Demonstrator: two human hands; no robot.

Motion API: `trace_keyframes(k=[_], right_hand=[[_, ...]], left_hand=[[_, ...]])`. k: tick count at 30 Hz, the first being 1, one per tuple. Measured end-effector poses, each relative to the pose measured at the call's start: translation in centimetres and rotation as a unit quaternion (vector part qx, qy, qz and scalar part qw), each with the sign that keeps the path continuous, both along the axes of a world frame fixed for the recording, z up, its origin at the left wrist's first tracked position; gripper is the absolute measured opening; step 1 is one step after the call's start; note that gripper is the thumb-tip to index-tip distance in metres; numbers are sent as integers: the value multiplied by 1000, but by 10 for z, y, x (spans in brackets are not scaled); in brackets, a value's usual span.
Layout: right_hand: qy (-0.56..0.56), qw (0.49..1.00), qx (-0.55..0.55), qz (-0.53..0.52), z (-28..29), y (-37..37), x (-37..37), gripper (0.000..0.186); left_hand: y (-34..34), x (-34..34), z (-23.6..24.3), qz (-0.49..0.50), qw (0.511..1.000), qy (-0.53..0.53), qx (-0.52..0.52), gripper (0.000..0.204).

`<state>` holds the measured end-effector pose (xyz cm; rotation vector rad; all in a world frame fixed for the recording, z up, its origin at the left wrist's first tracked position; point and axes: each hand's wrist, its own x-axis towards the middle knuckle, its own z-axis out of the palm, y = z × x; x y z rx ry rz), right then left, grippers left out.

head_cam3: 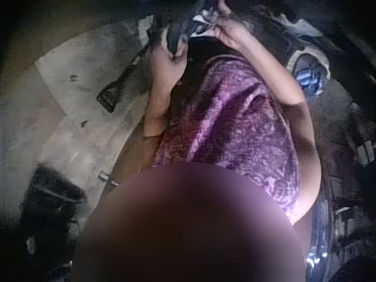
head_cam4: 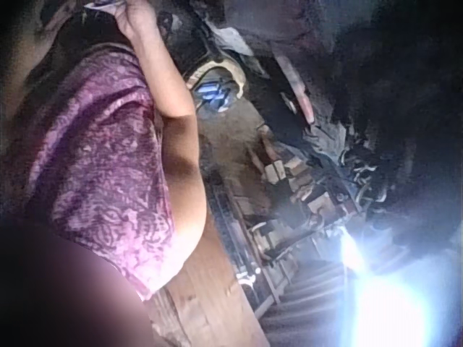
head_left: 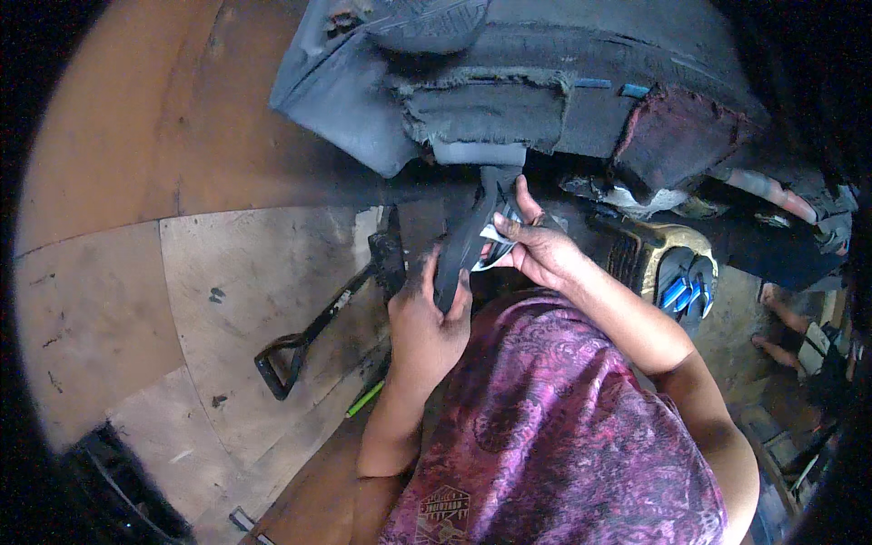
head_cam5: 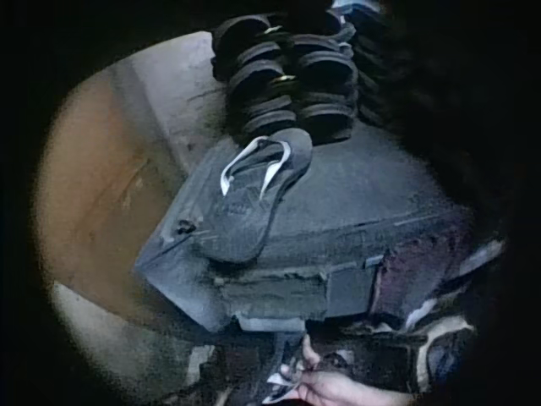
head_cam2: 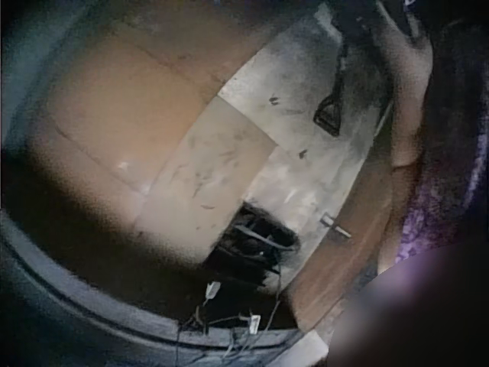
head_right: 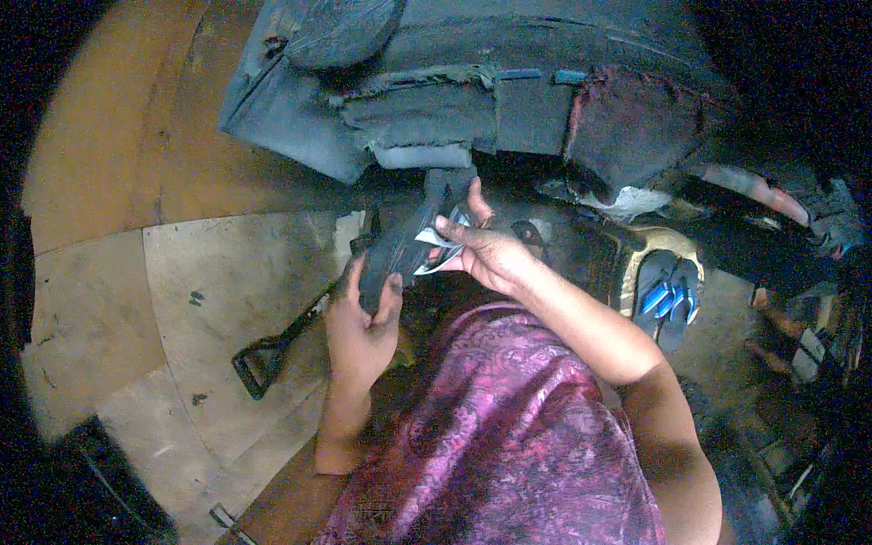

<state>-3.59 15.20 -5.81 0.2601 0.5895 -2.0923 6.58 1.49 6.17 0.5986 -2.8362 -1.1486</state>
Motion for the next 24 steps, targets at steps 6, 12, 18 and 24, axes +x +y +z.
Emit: trace_keyframes(k=[6, 12, 18, 24], right_hand=[[45, 999, -16, 4, 7, -1, 22, 93], [9, 999, 47, 9, -6, 3, -13, 66], [58, 998, 12, 23, -1, 10, -8, 67], [274, 936, 211, 68, -16, 12, 7, 99]], left_hand=[[4, 49, 4, 9, 999, 47, 12, 37], [13, 9, -30, 18, 999, -28, 20, 43], [18, 41, -42, 65, 990, 48, 114, 42], [17, 92, -87, 93, 975, -68, 188, 55]])
